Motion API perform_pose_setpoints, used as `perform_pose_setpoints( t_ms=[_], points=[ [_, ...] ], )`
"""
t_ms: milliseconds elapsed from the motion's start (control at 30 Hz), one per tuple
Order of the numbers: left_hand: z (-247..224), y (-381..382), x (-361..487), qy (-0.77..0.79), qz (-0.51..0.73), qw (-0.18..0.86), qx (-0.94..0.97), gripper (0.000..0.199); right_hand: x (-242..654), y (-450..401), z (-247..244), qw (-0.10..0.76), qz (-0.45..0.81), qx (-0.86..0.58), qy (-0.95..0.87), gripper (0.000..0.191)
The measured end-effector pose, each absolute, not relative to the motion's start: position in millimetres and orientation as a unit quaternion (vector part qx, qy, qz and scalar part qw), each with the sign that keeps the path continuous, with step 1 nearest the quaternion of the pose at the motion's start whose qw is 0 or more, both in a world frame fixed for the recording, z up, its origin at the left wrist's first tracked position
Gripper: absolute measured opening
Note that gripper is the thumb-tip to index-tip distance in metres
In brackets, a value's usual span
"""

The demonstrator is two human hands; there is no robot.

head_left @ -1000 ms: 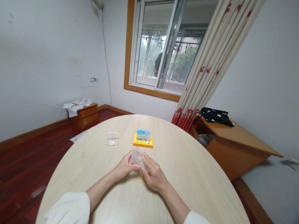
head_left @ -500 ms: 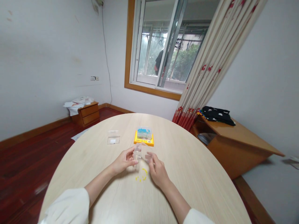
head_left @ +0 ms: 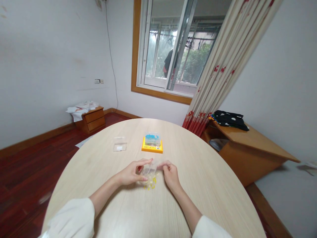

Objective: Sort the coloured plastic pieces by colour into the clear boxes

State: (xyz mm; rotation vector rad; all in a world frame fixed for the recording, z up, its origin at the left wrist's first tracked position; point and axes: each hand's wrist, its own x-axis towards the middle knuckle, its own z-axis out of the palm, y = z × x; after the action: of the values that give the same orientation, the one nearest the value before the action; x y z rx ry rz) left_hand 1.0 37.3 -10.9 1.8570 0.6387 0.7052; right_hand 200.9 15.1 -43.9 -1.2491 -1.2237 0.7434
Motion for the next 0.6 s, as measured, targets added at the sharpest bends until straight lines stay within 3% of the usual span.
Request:
perform_pose_setpoints(
  t_ms=[300, 467, 600],
  points=[
    [-2, 34, -4, 0.246, 0.301, 0.514, 0.765, 0.071, 200, 7, -30, 0.594, 0.296, -0.499, -0.557, 0.017],
    [-8, 40, -3, 0.242, 0.416, 0.605, 0.634, 0.075, 196, 7, -31, 0.610, 0.286, -0.486, -0.557, 0.020],
    [-8, 37, 1, 0.236, 0.473, 0.655, 0.540, 0.065, 198, 10, -33, 0.608, 0.292, -0.500, -0.544, 0.028]
  ],
)
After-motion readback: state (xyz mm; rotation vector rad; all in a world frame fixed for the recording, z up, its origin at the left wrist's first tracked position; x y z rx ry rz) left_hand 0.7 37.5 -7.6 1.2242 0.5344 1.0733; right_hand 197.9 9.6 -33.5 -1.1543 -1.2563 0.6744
